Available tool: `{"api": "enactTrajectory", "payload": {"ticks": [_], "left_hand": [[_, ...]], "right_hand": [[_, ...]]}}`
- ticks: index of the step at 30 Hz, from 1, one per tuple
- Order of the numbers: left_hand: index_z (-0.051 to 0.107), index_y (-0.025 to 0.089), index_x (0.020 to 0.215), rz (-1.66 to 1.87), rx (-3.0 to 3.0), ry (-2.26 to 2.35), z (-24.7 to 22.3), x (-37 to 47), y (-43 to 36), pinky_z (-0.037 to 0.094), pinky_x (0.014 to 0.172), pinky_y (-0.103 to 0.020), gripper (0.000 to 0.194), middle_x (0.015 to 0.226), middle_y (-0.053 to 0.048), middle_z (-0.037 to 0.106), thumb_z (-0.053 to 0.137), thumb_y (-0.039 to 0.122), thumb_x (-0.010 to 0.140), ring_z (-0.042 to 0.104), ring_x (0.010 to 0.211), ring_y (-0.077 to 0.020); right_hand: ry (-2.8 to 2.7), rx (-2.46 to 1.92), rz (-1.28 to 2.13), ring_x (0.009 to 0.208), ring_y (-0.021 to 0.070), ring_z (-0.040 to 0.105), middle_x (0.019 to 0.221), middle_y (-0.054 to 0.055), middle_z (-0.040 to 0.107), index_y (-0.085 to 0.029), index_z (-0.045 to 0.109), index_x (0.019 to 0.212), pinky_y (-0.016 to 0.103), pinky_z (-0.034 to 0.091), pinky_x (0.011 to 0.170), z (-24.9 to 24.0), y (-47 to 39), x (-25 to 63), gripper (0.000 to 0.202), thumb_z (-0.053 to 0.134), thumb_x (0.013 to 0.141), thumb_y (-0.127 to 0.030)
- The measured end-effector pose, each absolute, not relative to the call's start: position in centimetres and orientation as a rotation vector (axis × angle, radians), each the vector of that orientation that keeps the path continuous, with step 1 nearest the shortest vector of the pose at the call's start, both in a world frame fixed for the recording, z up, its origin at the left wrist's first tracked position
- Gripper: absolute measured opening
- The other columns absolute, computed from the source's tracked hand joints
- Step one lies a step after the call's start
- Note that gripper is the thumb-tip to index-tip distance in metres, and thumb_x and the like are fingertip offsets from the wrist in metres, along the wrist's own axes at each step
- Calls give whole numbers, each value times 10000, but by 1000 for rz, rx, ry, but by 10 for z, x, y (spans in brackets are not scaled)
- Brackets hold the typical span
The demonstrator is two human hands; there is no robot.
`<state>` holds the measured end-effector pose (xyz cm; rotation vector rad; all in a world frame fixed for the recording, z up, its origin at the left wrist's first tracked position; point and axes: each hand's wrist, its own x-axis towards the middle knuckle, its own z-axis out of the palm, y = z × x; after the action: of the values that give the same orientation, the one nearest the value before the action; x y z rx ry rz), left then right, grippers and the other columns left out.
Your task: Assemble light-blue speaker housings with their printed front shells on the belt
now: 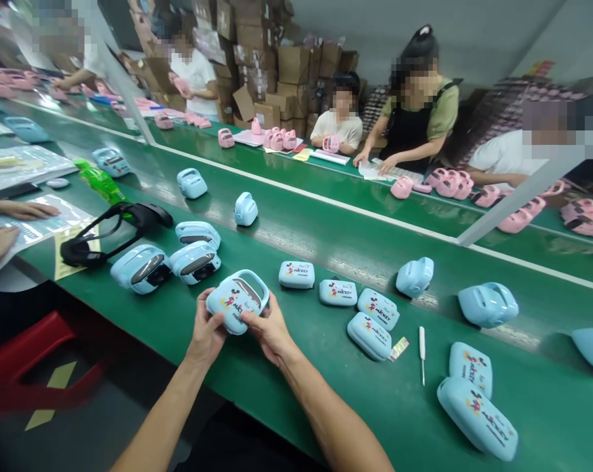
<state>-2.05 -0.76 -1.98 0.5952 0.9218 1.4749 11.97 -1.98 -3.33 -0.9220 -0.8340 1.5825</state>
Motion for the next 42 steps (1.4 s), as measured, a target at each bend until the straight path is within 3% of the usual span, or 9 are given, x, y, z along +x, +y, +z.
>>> {"api": "enactTrajectory", "payload": {"ticks": [3, 5, 11, 16, 20, 25, 31, 36, 42], "left_hand": [[657, 207, 990, 1470, 746, 1048, -33, -30, 5, 534, 759, -309, 493, 966, -66, 711, 757, 616, 734, 676, 906, -236], [700, 193, 932, 1493, 835, 1229, -41, -31, 12, 535, 780, -324, 500, 910, -82, 719, 620, 674, 822, 681, 929, -261], [745, 221, 812, 1545, 895, 1366, -48, -25, 6, 527, 886, -329, 466, 877, -97, 742, 541, 634, 881, 680, 1021, -283], [732, 242, 767, 1501, 993, 1448, -41, -28, 4, 518, 849, -323, 366, 815, -86, 731, 510, 496, 909, 681, 933, -277], [734, 239, 747, 1509, 973, 1546, -44, -24, 7, 506, 862, -332, 407, 802, -87, 726, 441, 446, 939, 669, 909, -278], [727, 243, 737, 1537, 912, 1619, -50, -23, 10, 483, 912, -343, 383, 831, -91, 731, 452, 431, 926, 661, 943, -280], [675, 217, 761, 1572, 772, 1489, -34, -21, 19, 528, 854, -399, 386, 751, -63, 681, 545, 574, 827, 669, 869, -288], [693, 240, 1015, 1435, 502, 910, -4, -21, 28, 556, 946, -483, 378, 1109, -76, 724, 602, 546, 813, 668, 1066, -291], [699, 241, 897, 1331, 402, 977, -14, -24, 42, 469, 1091, -546, 229, 1007, -53, 729, 726, 383, 719, 660, 1055, -276]], "right_hand": [[-1068, -1009, 1360, 1312, 323, 586, 1444, 126, 595, -246, 414, 1516, 492, 458, 1134, -42, -13, 129, 1156, 951, 509, -431], [-1292, -1070, 1218, 1344, 322, 552, 1451, 123, 588, -227, 494, 1467, 492, 377, 1193, -49, -11, 132, 1063, 945, 522, -412], [-1303, -1105, 1022, 1259, 296, 617, 1350, 151, 664, -165, 632, 1311, 422, 435, 1116, -55, -9, 111, 588, 490, 933, -593], [-1249, -1361, 762, 916, 278, 699, 959, 139, 754, -161, 706, 994, 369, 521, 872, -52, -4, 86, 651, 292, 947, -661], [-1274, -1433, 675, 789, 249, 662, 843, 117, 707, -190, 672, 905, 334, 504, 772, -54, -2, 83, 641, 234, 949, -654], [-1264, -1459, 691, 770, 239, 623, 828, 101, 671, -191, 638, 920, 337, 480, 769, -51, -2, 86, 563, 249, 950, -596], [-1370, -1215, 1025, 808, 188, 581, 871, 15, 661, -210, 621, 1004, 294, 463, 770, -23, -5, 111, 374, 527, 886, -552], [-885, -1092, 1473, 640, 133, 525, 804, 9, 674, -199, 612, 825, 232, 400, 542, 18, 22, 173, 432, 790, 701, -572], [-714, -1223, 963, 658, 142, 574, 775, -6, 672, -222, 546, 803, 263, 475, 576, 52, 97, 276, 343, 734, 742, -502]]}}
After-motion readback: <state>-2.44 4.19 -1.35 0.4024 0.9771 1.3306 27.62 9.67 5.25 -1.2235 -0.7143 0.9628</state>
